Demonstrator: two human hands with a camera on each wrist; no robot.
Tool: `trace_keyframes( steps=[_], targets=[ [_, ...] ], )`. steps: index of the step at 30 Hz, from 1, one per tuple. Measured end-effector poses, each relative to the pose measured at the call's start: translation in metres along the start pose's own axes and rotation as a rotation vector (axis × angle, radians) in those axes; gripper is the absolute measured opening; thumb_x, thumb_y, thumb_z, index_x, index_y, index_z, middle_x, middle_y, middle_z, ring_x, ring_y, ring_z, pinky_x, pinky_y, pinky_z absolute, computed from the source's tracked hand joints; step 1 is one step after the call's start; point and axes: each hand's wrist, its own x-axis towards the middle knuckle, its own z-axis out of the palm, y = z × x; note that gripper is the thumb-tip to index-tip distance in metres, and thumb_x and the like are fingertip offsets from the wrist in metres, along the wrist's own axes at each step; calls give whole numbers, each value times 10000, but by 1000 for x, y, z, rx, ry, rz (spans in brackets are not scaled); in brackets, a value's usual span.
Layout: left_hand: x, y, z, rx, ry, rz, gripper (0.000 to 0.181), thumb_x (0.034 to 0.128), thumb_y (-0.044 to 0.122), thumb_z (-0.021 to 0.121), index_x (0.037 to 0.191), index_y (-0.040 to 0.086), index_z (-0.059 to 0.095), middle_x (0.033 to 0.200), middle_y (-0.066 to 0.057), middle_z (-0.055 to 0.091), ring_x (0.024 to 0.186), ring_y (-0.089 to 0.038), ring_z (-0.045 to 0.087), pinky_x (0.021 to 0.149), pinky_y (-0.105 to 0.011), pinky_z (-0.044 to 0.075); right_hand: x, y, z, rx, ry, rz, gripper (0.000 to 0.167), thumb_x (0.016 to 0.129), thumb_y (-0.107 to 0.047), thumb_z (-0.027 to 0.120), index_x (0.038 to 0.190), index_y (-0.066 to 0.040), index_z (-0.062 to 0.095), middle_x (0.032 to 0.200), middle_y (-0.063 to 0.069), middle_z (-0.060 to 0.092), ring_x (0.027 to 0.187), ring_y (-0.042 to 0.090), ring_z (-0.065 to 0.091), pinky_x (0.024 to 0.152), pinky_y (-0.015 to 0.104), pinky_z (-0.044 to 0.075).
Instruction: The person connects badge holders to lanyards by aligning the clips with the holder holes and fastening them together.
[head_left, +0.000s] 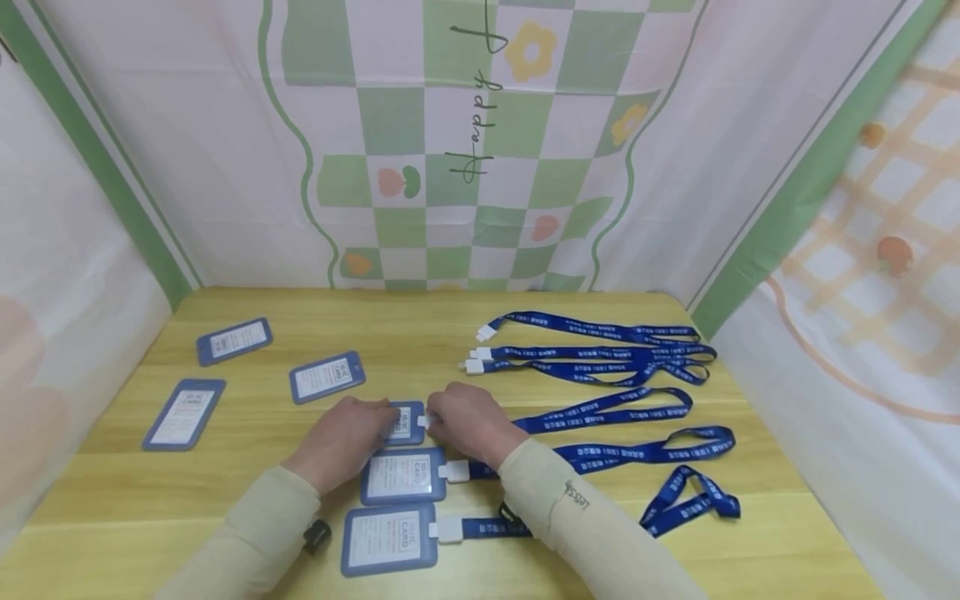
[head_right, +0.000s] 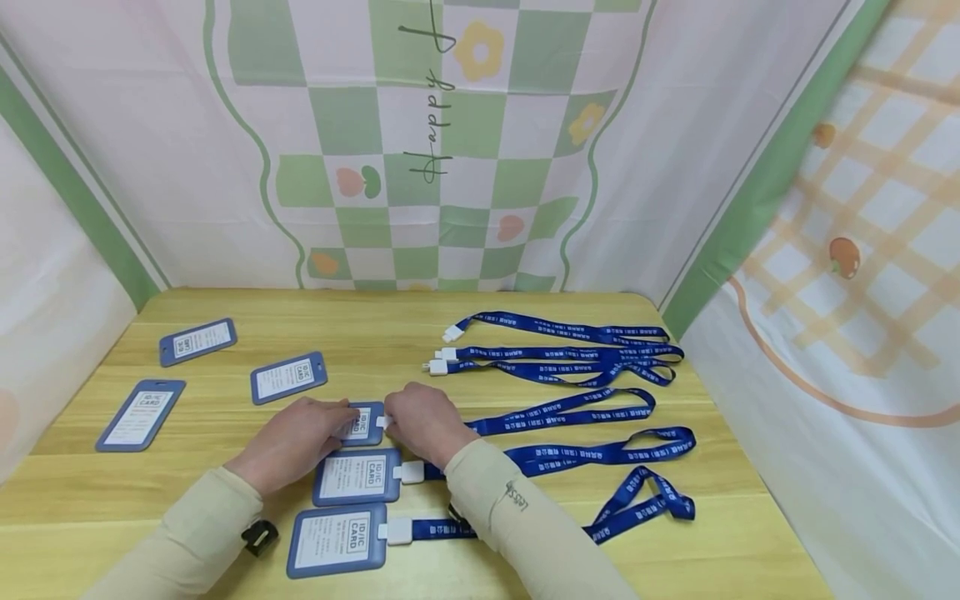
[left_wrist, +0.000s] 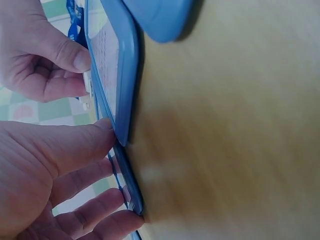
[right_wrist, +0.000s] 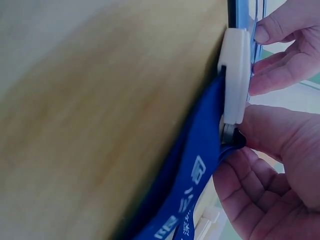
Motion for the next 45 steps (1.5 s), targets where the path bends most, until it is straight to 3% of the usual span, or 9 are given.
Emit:
trace_keyframes(
  steps=[7,25,35,45],
  targets=[
    [0,-2,1,-18,0,-15,175,961,114,721,1113,199,739,1194,-34,771,1053,-253,738,968,-441,610,0,2,1,24,0,4,143,978,-299,731,1090,-212,751,886,-88,669,780,74,585,742,254,564],
    [-3,6,1,-66,-8,-1,291,1034,155,627,1315,126,697,1318,-120,719,1186,-341,692,1050,-521,564,-10,13,-3,12,-31,21,259,977,-335,728,1204,-210,729,1049,-38,725,934,124,664,859,321,602],
    [-3,10,2,-32,1,37,293,976,147,709,1267,114,704,1227,-119,748,1052,-306,729,955,-487,612,-15,17,-4,35,-45,39,272,970,-349,739,1208,-217,727,1054,-36,727,931,128,669,857,331,603],
    [-5,11,6,-28,-27,19,410,953,237,756,1327,91,675,1340,-168,696,1163,-358,697,1024,-526,576,-18,20,-3,52,-34,29,266,977,-392,718,1188,-231,724,1004,-61,720,873,100,649,816,309,594]
  ],
)
